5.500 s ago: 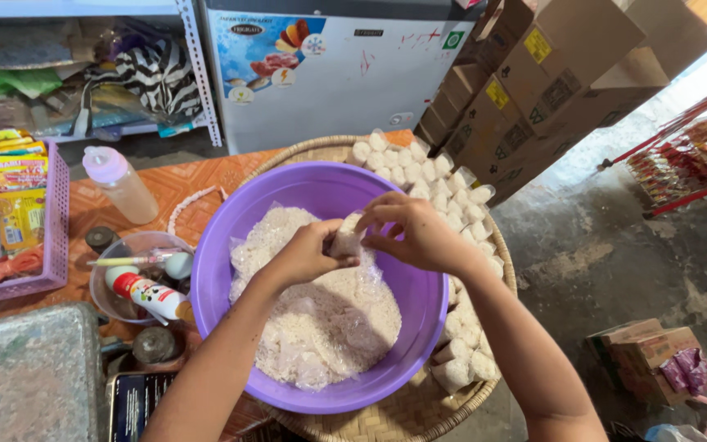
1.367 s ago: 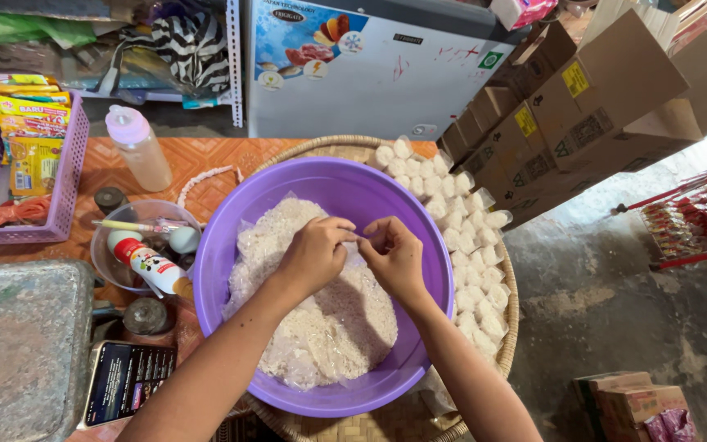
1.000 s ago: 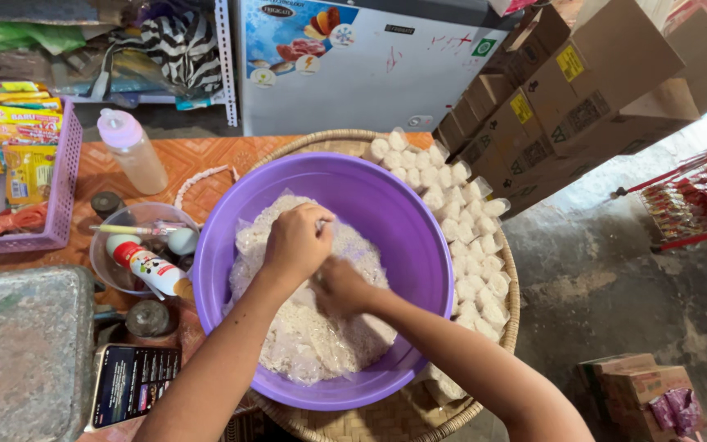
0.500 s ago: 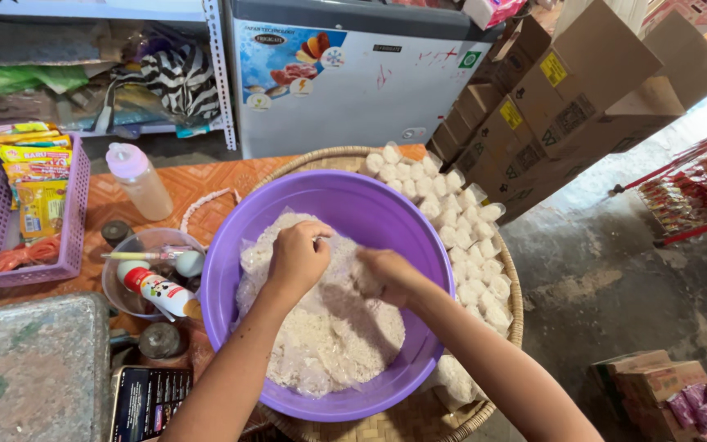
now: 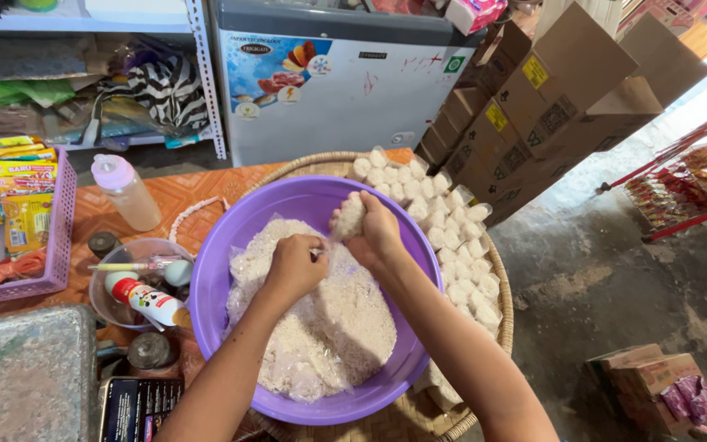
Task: The person repeatedly scoops a white granular substance from a purple bowl, places it into small plastic bags, and ties each bag into a small bundle. The finished bundles are placed into a large woven basket beside the bowl. The process is repeated continuously throughout the clip.
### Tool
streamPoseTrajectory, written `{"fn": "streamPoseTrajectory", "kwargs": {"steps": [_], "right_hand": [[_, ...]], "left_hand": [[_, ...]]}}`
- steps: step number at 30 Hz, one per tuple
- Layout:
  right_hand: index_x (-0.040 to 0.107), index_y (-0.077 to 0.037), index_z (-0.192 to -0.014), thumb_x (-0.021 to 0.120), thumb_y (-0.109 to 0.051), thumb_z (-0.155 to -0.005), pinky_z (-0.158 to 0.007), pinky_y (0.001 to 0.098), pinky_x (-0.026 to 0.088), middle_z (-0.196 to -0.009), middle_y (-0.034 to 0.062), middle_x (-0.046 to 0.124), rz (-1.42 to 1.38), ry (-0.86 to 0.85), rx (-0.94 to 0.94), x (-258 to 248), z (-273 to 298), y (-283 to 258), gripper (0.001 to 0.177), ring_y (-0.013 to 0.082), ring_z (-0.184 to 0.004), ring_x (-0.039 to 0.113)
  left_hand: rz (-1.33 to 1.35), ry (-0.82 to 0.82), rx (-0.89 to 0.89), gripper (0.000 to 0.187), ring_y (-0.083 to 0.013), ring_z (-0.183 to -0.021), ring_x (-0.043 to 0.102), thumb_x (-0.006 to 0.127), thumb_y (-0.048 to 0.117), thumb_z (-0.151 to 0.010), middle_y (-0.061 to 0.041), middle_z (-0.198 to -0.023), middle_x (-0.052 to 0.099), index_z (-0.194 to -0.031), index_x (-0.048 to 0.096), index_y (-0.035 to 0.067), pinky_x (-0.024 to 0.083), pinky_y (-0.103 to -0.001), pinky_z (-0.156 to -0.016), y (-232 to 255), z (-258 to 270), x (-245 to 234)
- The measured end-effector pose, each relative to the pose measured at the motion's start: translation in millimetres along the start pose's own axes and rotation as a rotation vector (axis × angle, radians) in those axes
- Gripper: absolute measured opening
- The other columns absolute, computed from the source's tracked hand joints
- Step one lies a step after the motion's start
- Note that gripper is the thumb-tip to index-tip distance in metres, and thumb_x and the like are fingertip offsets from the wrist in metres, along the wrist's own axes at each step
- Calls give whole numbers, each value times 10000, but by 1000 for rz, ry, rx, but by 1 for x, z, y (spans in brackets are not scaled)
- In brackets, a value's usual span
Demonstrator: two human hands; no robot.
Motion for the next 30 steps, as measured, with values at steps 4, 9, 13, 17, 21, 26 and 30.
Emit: {"fn": "streamPoseTrajectory", "kwargs": {"steps": [4, 9, 13, 17, 21, 26, 30], "right_hand": [[554, -32, -960, 408, -178, -1043, -744, 407, 528, -779, 85, 570, 38, -26, -71, -1, -5, 5, 223, 207, -712, 556], [544, -21, -911, 424, -124, -998, -738, 412, 522, -764, 102, 572, 6, -29, -74, -10, -8, 16, 181, 236, -721, 564], [562, -7, -858, 414, -102, -968, -722, 402, 523, -751, 113, 580, 83, -90, -151, -13, -10, 20, 207, 255, -726, 581], [589, 4, -841, 414, -65, -964, -742, 384, 532, -783, 132, 609, 180, -131, -222, -17, -8, 26, 224, 261, -777, 621], [631, 18, -875, 387, -74, -989, -780, 356, 525, -844, 136, 660, 296, -249, -245, -11, 3, 30, 284, 224, -818, 630], [692, 20, -968, 413, -34, -945, -913, 339, 546, -942, 115, 692, 800, -374, -412, -6, 15, 10, 286, 199, -911, 652], [722, 30, -903, 499, -60, -943, -711, 398, 568, -856, 156, 689, 1918, -297, -469, -47, 3, 9, 244, 247, -754, 668]], "left_hand": [[20, -40, -43, 222, -351, -752, 750, 712, 116, -759, -219, -811, 746, -954, 801, 59, 593, -410, -761, -3, -1, 2], [2, -54, -78, 224, -371, -741, 735, 726, 121, -775, -240, -794, 726, -976, 812, 75, 582, -419, -744, 1, -2, 0], [34, -53, -143, 233, -348, -719, 753, 722, 120, -769, -234, -786, 726, -982, 811, 88, 594, -400, -731, 0, 0, 1], [39, -28, -124, 219, -345, -730, 749, 739, 126, -760, -229, -800, 734, -960, 817, 81, 590, -401, -730, 0, -2, -1], [22, -60, -209, 233, -342, -739, 749, 735, 117, -770, -250, -795, 735, -986, 815, 85, 590, -403, -742, -1, -1, -2], [81, -73, -246, 233, -300, -742, 779, 698, 89, -774, -216, -848, 763, -983, 800, 76, 608, -378, -734, -2, 0, -2], [52, -10, -104, 231, -313, -759, 767, 663, 63, -774, -201, -908, 770, -931, 831, 80, 596, -369, -765, -4, -2, -2]]}}
Point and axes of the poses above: each hand's wrist, its own z-axis away from the middle knuckle, its own x-axis out of the palm, y = z × x, the point moved 5 cm from there along -z, towards the middle knuckle
